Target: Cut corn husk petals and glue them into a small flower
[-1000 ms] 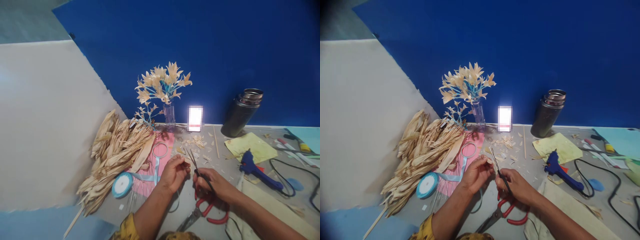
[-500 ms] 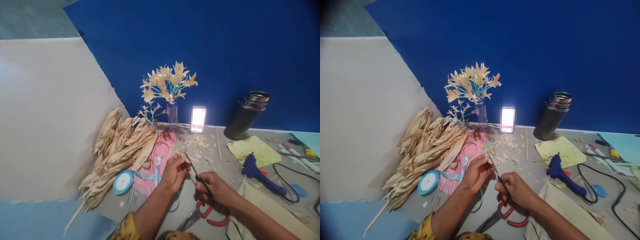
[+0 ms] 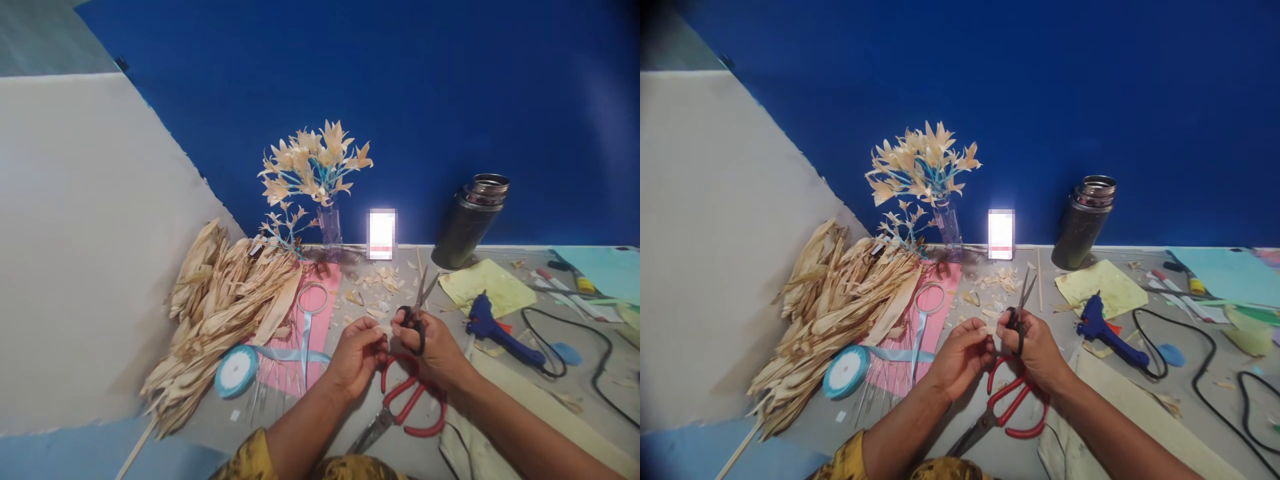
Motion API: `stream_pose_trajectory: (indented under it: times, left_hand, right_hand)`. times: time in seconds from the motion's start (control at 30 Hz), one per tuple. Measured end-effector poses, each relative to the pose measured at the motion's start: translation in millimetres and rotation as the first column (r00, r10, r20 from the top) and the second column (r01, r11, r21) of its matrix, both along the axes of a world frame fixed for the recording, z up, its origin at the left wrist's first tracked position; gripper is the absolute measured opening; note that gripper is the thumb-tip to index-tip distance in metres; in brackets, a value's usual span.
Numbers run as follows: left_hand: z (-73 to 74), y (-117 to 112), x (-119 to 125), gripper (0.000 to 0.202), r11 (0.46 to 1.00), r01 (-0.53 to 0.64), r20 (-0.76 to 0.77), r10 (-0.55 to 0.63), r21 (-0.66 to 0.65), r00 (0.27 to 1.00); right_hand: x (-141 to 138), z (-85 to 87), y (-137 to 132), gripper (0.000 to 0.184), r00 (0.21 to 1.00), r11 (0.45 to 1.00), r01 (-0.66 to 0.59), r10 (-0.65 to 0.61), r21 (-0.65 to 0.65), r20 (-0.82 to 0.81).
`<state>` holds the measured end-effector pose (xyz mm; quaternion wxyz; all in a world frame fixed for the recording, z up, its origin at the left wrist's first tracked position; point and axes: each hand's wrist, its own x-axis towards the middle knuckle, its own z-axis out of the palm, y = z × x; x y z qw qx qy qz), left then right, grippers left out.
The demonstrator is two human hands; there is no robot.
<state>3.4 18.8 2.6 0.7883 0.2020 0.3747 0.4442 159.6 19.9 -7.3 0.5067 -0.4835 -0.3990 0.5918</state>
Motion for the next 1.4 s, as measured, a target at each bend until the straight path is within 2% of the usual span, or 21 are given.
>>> stream_pose_trajectory:
  times: [0.1, 0.17, 0.2, 0.27, 0.37, 0.5, 0.9, 1.17, 1.23, 1.3, 1.4]
  left_hand:
    - [0.0, -1, 0, 0.031, 0.998, 0.067, -0.052, -0.067, -0.002, 0.996]
    - [0.3, 0, 0, 0.030, 0.999, 0.029, -0.032, -0.029, 0.015, 0.999]
    - [0.3, 1, 0, 0.031, 0.999, -0.017, -0.015, 0.017, 0.029, 1.000]
    - [0.1, 3, -1, 0.031, 0.990, -0.125, 0.012, 0.125, 0.058, 0.992]
    - [-1.0, 7, -2, 0.031, 0.973, -0.217, 0.024, 0.216, 0.079, 0.976]
    - [-2.1, 7, -2, 0.027, 0.963, -0.256, 0.040, 0.253, 0.088, 0.967]
    - [-0.3, 6, 0, 0.026, 0.964, -0.259, 0.074, 0.254, 0.065, 0.964]
    - [-0.7, 6, -2, 0.027, 0.967, -0.246, 0.073, 0.241, 0.063, 0.968]
    - [0.0, 6, -2, 0.029, 0.972, -0.230, 0.056, 0.227, 0.055, 0.972]
    - [1.1, 5, -1, 0.030, 0.979, -0.200, 0.026, 0.199, 0.036, 0.980]
    - [2.2, 3, 0, 0.028, 0.995, -0.096, -0.016, 0.096, 0.015, 0.995]
  right_hand:
    - [2, 7.1, 4, 0.040, 0.999, 0.999, 0.046, -0.046, -0.018, 0.000]
    - [2, 11.0, 4, 0.042, 0.999, 0.998, 0.041, -0.041, -0.040, 0.000]
    - [1, 11.5, 3, 0.044, 1.000, 0.999, 0.002, -0.002, -0.045, 0.004]
    - [-1, 9.2, 0, 0.052, 0.987, 0.987, -0.156, 0.157, -0.041, 0.024]
    - [-7, 0.4, -9, 0.061, 0.923, 0.925, -0.380, 0.381, -0.020, 0.048]
    - [-14, -10.4, -15, 0.066, 0.884, 0.886, -0.461, 0.464, -0.049, 0.065]
    - [-16, -13.5, -13, 0.063, 0.872, 0.881, -0.451, 0.469, -0.143, 0.139]
    - [-15, -13.5, -13, 0.062, 0.893, 0.895, -0.426, 0.439, -0.131, 0.098]
    - [-14, -9.0, -10, 0.057, 0.927, 0.924, -0.365, 0.372, -0.114, 0.050]
    - [-11, -2.1, -6, 0.047, 0.973, 0.971, -0.229, 0.231, -0.068, 0.019]
    - [-2, 10.3, 1, 0.038, 0.998, 0.998, -0.062, 0.062, -0.010, 0.010]
